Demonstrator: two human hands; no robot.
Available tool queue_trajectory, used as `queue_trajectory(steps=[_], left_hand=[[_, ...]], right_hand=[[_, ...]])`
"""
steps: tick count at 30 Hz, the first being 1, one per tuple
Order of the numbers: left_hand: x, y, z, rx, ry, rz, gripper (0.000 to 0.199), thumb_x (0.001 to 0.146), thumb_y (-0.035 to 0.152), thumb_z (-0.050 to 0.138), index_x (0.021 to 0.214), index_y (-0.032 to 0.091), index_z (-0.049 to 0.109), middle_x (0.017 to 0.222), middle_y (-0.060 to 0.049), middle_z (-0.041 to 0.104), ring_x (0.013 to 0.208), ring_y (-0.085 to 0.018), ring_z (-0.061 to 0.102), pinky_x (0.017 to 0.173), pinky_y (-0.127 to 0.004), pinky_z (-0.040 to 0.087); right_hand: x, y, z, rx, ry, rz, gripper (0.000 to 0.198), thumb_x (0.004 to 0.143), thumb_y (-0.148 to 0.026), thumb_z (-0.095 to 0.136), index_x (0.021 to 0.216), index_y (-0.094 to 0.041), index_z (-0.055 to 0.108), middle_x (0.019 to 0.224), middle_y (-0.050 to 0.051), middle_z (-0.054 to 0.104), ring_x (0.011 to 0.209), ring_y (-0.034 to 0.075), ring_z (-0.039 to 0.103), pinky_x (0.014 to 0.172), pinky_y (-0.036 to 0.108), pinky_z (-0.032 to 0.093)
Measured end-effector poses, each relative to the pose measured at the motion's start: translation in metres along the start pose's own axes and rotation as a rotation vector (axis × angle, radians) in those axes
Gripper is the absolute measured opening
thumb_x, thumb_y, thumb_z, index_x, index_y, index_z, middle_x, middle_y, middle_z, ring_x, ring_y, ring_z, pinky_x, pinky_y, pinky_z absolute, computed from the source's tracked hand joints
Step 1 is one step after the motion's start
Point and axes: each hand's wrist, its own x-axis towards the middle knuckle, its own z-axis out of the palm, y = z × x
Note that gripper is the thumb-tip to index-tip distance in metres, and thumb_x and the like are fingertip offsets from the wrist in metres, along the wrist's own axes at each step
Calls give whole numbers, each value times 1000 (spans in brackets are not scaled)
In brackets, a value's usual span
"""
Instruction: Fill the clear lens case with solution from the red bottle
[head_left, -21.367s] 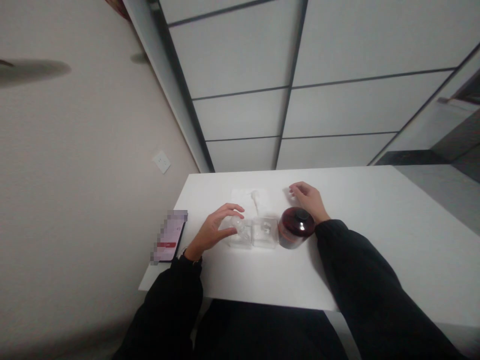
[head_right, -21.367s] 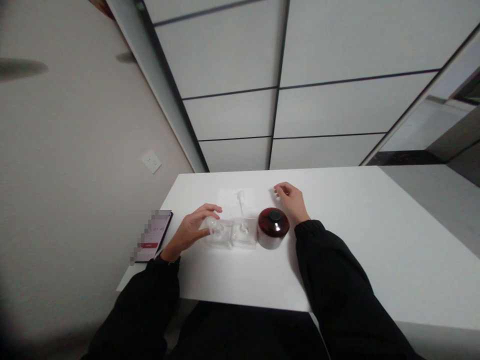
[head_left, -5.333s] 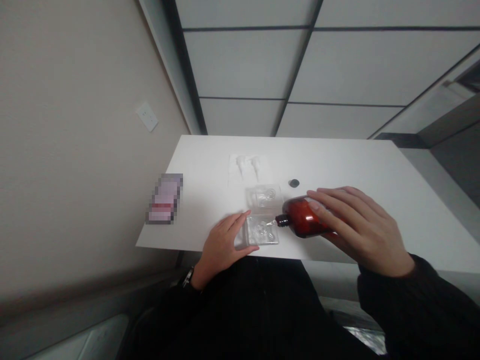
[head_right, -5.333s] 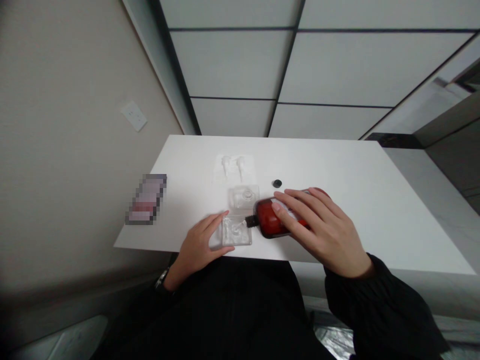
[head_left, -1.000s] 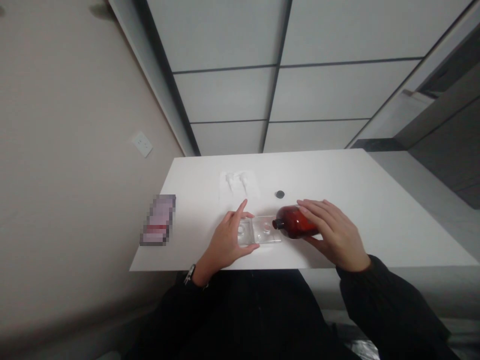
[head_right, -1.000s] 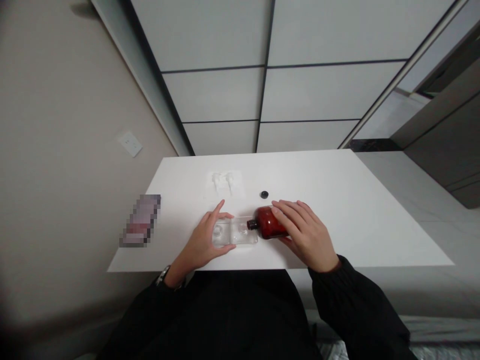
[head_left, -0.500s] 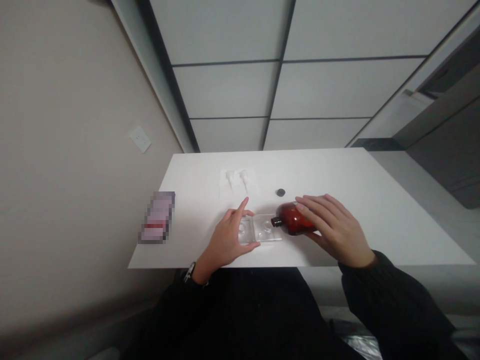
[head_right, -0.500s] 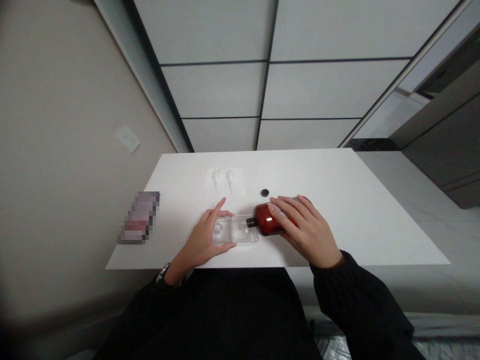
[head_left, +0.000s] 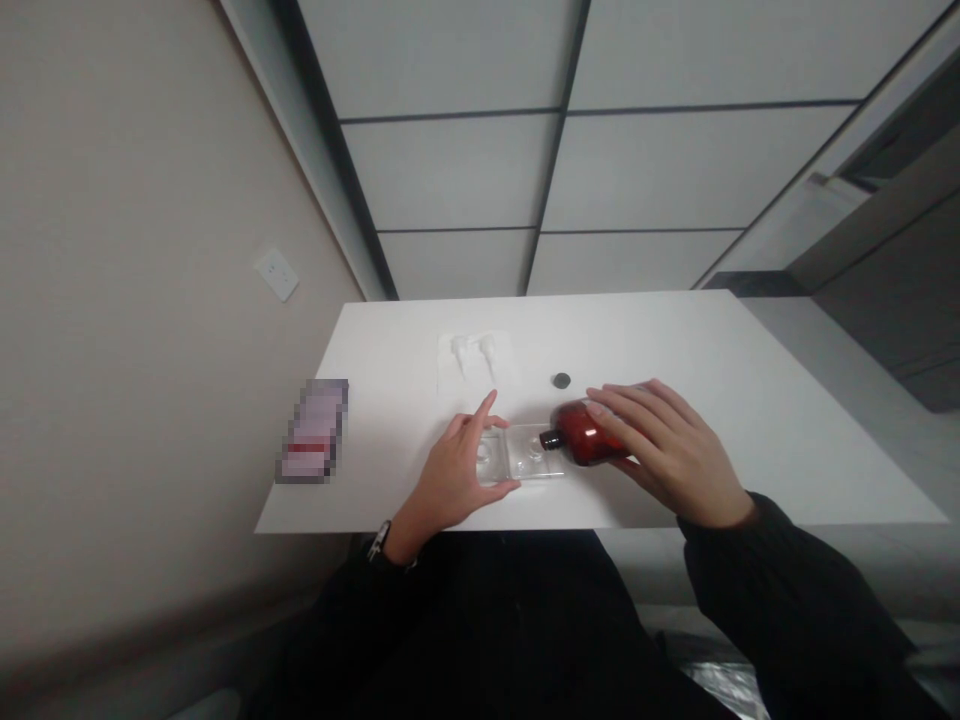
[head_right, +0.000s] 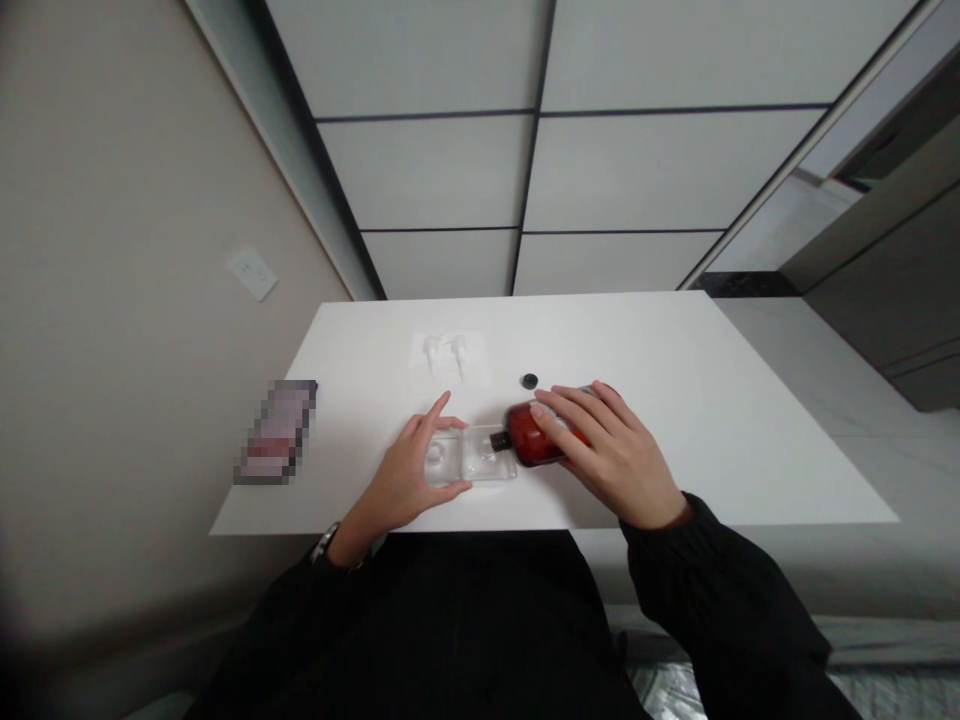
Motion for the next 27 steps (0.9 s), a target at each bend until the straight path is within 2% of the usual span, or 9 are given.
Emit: queue_trajectory(steps=[5,11,17,23,27], left_hand=[[0,-1,0,2,2,13,120,80,23,90,170,31,11,142,-7,67,131,-33,57,117,-52,47],[-1,-1,0,4,3,2,120,80,23,90,170,31,12,141,-7,67,130,-33,57,116,-53,47],[-1,-3,1,2,4,9,120,80,23,91,170,31,11,142,-8,67,130,-33,57,117,-54,46],[-1,-4,3,2,15,31,123,79,21,92,170,33,10,142,-7,67,128,-32,57,115,-53,47],[-1,-4,2,5,7,27,120,80,21,91,169,33,12,142,-7,66,129,-32,57,115,-53,47]], right_hand=[[0,0,-1,6,-7,0,85,98,-2,65,171,-26,28,146,17,71,131,38,70,111,63,53],[0,0,-1,-2,-6,15,79,100,-5,63,168,-29,33,148,13,70,133,35,69,113,61,52],[2,0,-2,-31,-8,-11,72,100,-5,63,165,-25,39,146,15,71,133,35,69,113,59,51],[6,-1,-7,-112,-1,-51,56,99,-1,64,152,-15,54,141,18,74,128,34,71,111,56,52],[7,-2,-8,-131,-3,-69,53,98,0,63,149,-14,55,140,18,75,128,35,71,110,56,53]])
